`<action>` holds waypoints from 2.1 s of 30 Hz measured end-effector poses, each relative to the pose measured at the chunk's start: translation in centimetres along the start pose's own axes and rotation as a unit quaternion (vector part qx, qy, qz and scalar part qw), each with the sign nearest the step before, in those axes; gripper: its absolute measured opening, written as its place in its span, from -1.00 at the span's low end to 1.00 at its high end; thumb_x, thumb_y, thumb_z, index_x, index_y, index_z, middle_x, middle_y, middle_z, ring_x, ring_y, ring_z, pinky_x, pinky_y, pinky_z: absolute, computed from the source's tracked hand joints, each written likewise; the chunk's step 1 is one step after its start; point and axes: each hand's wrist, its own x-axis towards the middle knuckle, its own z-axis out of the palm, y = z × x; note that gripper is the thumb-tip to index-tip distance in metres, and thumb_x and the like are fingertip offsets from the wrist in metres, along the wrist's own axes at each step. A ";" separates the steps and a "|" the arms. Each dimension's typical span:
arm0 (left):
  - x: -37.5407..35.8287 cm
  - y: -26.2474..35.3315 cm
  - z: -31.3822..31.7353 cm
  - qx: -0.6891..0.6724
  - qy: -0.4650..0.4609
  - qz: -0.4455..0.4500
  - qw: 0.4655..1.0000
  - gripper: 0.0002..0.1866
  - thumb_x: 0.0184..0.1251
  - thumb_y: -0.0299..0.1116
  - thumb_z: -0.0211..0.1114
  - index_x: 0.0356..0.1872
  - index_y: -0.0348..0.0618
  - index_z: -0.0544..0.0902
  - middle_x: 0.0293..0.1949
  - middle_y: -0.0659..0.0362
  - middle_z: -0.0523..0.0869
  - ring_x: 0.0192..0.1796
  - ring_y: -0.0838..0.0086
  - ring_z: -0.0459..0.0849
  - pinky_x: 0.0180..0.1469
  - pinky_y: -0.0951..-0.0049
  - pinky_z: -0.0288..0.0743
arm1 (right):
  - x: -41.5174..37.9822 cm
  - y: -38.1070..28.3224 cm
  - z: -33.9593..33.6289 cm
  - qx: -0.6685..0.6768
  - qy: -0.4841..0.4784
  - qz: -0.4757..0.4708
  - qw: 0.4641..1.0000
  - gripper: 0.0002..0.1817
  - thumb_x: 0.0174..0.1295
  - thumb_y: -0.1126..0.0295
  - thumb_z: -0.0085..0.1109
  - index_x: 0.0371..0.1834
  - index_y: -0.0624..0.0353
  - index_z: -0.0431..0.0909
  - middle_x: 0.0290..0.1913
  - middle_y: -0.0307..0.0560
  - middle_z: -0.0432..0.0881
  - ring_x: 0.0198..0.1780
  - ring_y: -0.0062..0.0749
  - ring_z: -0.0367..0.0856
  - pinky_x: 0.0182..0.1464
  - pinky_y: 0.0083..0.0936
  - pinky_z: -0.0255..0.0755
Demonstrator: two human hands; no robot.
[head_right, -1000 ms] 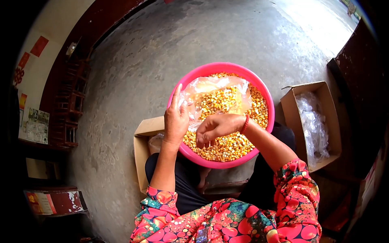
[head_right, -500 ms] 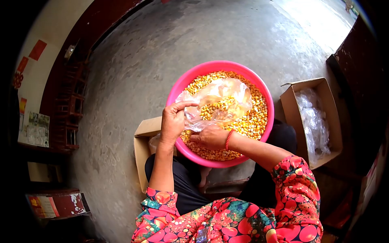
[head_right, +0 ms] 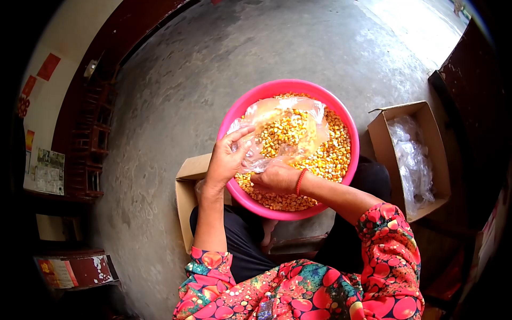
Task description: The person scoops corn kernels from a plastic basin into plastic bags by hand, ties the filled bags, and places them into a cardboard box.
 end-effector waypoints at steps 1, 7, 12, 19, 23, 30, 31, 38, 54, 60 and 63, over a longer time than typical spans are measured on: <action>0.0 -0.1 0.0 0.000 0.000 0.000 1.000 -0.63 0.22 -0.64 0.13 0.09 -0.33 0.54 -0.09 0.04 0.68 -0.12 0.51 0.66 -0.10 0.56 0.54 | 0.1 0.1 0.1 0.000 0.000 0.000 1.000 -0.81 0.17 0.27 0.07 -0.49 0.13 0.48 -0.63 0.03 0.50 -0.55 -0.06 0.56 -0.46 -0.17 0.43; 0.1 0.6 0.1 0.064 0.022 0.020 0.998 -0.47 0.10 -0.59 0.26 0.17 -0.40 0.44 0.06 -0.10 0.60 0.14 0.31 0.56 0.18 0.41 0.40 | 1.1 -2.1 -2.1 0.235 0.011 -0.007 0.972 -0.82 0.21 0.37 0.07 -0.46 0.24 0.50 -0.59 0.03 0.51 -0.50 -0.19 0.55 -0.39 -0.29 0.40; 0.3 -0.3 0.0 0.118 0.032 0.058 0.991 -0.44 0.06 -0.61 0.23 0.19 -0.39 0.41 0.11 -0.19 0.55 0.18 0.14 0.54 0.22 0.33 0.38 | 1.4 -2.6 -5.0 0.486 -0.094 0.035 0.868 -0.67 0.40 0.21 -0.03 -0.47 0.19 0.46 -0.64 -0.36 0.34 -0.55 -0.71 0.31 -0.51 -0.61 0.22; 0.1 0.4 0.2 0.179 0.042 0.066 0.981 -0.42 0.06 -0.60 0.24 0.21 -0.36 0.40 0.15 -0.20 0.50 0.24 0.07 0.47 0.25 0.28 0.35 | 0.2 -0.6 -9.0 0.700 -0.014 0.154 0.697 -0.67 0.41 0.16 -0.04 -0.46 0.13 0.42 -0.69 -0.45 0.17 -0.69 -0.76 0.04 -0.64 -0.70 -0.09; 0.1 0.7 0.5 0.198 0.042 0.048 0.978 -0.42 0.08 -0.58 0.22 0.22 -0.36 0.38 0.18 -0.19 0.48 0.27 0.09 0.44 0.27 0.29 0.32 | 0.1 2.0 -9.2 0.662 0.129 0.211 0.708 -0.71 0.41 0.17 -0.04 -0.39 0.11 0.45 -0.70 -0.43 0.17 -0.70 -0.75 0.06 -0.65 -0.70 -0.08; -0.1 0.5 0.7 0.190 0.034 0.062 0.979 -0.40 0.06 -0.57 0.22 0.23 -0.37 0.37 0.21 -0.17 0.45 0.29 0.10 0.41 0.28 0.31 0.31 | 0.1 4.1 -9.4 0.502 0.338 0.238 0.760 -0.80 0.32 0.35 -0.05 -0.35 0.24 0.48 -0.63 -0.33 0.25 -0.62 -0.69 0.16 -0.57 -0.69 0.07; 0.0 0.5 0.7 0.189 0.033 0.069 0.979 -0.40 0.06 -0.56 0.22 0.22 -0.37 0.37 0.21 -0.17 0.45 0.29 0.10 0.41 0.29 0.31 0.30 | 0.1 4.2 -9.3 0.530 0.346 0.282 0.721 -0.78 0.30 0.35 -0.04 -0.31 0.30 0.52 -0.54 -0.25 0.40 -0.50 -0.61 0.36 -0.46 -0.65 0.25; -0.2 1.0 0.7 0.198 0.041 0.071 0.977 -0.39 0.06 -0.56 0.22 0.23 -0.38 0.35 0.18 -0.18 0.47 0.26 0.09 0.44 0.28 0.29 0.31 | 0.3 5.1 -8.6 0.470 0.363 0.183 0.784 -0.73 0.28 0.32 0.03 -0.20 0.33 0.58 -0.18 -0.09 0.64 -0.09 -0.45 0.56 -0.02 -0.51 0.41; -0.1 0.4 0.7 0.245 0.078 0.066 0.964 -0.45 0.11 -0.54 0.25 0.19 -0.40 0.41 0.12 -0.15 0.55 0.21 0.21 0.52 0.24 0.36 0.35 | -0.1 -0.7 -3.5 0.249 -0.106 -0.105 0.957 -0.73 0.12 0.44 0.11 -0.10 0.16 0.61 -0.26 0.05 0.65 -0.14 -0.09 0.62 -0.09 -0.31 0.47; -0.1 0.5 0.7 0.233 0.064 0.055 0.969 -0.47 0.16 -0.51 0.22 0.19 -0.44 0.38 0.11 -0.26 0.50 0.20 -0.01 0.47 0.24 0.24 0.34 | -0.1 -0.9 -0.2 0.000 -0.036 0.025 0.999 -0.65 0.14 0.43 0.01 0.02 0.03 0.57 -0.39 0.20 0.59 -0.34 0.03 0.61 -0.25 -0.08 0.45; -0.1 0.8 0.7 0.211 0.063 0.044 0.974 -0.47 0.15 -0.51 0.22 0.18 -0.44 0.39 0.12 -0.26 0.50 0.21 0.00 0.47 0.24 0.24 0.34 | -0.4 -1.2 -0.8 -0.010 -0.013 0.022 1.000 -0.74 0.17 0.39 -0.01 -0.09 0.10 0.56 -0.46 0.18 0.58 -0.40 0.04 0.60 -0.30 -0.06 0.43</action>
